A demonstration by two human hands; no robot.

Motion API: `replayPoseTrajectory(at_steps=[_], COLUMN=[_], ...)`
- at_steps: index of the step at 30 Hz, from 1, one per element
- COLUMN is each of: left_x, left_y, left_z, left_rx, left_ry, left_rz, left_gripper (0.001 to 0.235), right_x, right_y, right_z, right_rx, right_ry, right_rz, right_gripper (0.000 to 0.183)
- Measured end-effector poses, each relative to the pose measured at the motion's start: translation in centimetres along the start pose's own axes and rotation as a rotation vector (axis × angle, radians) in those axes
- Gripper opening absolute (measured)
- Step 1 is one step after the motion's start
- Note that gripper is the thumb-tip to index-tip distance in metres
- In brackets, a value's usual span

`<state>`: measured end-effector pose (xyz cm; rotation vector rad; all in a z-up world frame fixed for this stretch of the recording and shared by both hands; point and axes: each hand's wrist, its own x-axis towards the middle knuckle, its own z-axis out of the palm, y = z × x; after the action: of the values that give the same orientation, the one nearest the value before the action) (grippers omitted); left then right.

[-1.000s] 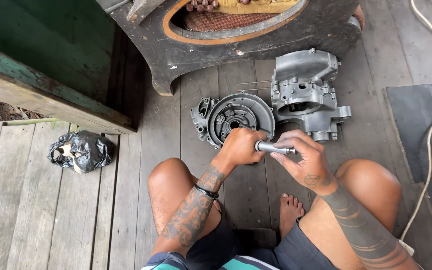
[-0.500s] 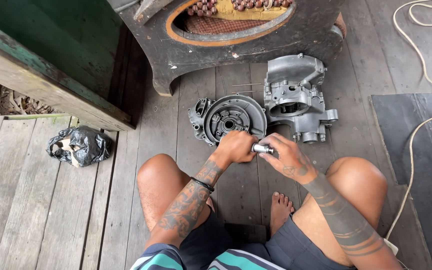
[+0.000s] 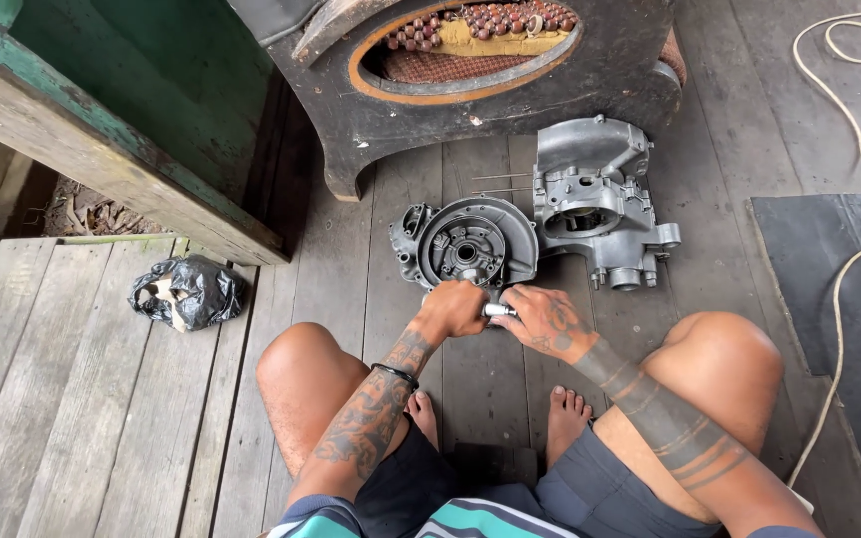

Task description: Disassembling and sanding engine components while sitting on a wooden floor.

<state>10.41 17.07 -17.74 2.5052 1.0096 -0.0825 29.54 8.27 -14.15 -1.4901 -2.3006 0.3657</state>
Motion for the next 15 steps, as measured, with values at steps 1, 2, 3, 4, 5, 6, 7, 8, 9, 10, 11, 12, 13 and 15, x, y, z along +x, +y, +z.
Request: replayPoseTrajectory(at_steps=[1,2,3,4,5,6,7,8,9,10,11,12,13,15], left_x=[-0.2,-0.5,-0.8,-1.2,-1.5,-1.1,-0.7,-0.2,-0.2,-0.3,-0.3,-0.1,0.2,0.5], left_y=[0.3,0.6,1.0,1.4,1.8,1.6,1.5,1.4,1.7,2.0,2.2,2.2,2.1,2.1], left_z=[-0.1,-0.1,-0.5,-0.8,-1.1,-0.5,0.1,0.7,0.5,0.2,0.0,0.3,0.5,0.5], left_rx=[0.015,0.028,0.029,0.025,0.022,0.021,0.012,0.004,0.003,0.016,0.028,0.029,0.046,0.067], left_ry=[-0.02,-0.039,-0.041,-0.035,-0.029,-0.031,-0.025,-0.018,-0.018,-0.031,-0.044,-0.045,-0.051,-0.057], left_rz=[-0.001,-0.002,-0.002,0.007,0.016,0.019,0.02,0.023,0.028,0.023,0.018,0.022,0.019,0.017], left_gripper=[0.03,0.031,0.031,0.031,0.031,0.031,0.031,0.031,0.031,0.032,0.033,0.033,0.033,0.032], right_x=[-0.2,-0.3,-0.5,-0.8,-1.1,-1.2,-1.3,-1.4,-1.4,-1.5,-1.5,-1.6,-1.6,-1.5], right_y=[-0.5,-1.0,-0.7,-0.4,-0.1,0.2,0.5,0.9,0.8,0.5,0.3,0.5,0.7,1.2], right_z=[-0.2,-0.4,0.0,0.3,0.6,0.9,1.3,1.6,1.2,0.8,0.5,0.7,0.9,1.1], right_rx=[0.003,0.005,0.007,0.008,0.009,0.009,0.002,-0.008,-0.011,0.011,0.033,0.032,0.038,0.044], right_ry=[-0.016,-0.033,-0.033,-0.035,-0.036,-0.037,-0.004,0.029,0.029,-0.006,-0.041,-0.039,-0.04,-0.039], right_rz=[0.009,0.018,0.019,0.004,-0.012,-0.008,-0.03,-0.052,-0.047,-0.016,0.016,0.02,0.018,0.016], right_gripper=[0.029,0.03,0.03,0.029,0.029,0.029,0.032,0.036,0.036,0.032,0.029,0.029,0.03,0.031])
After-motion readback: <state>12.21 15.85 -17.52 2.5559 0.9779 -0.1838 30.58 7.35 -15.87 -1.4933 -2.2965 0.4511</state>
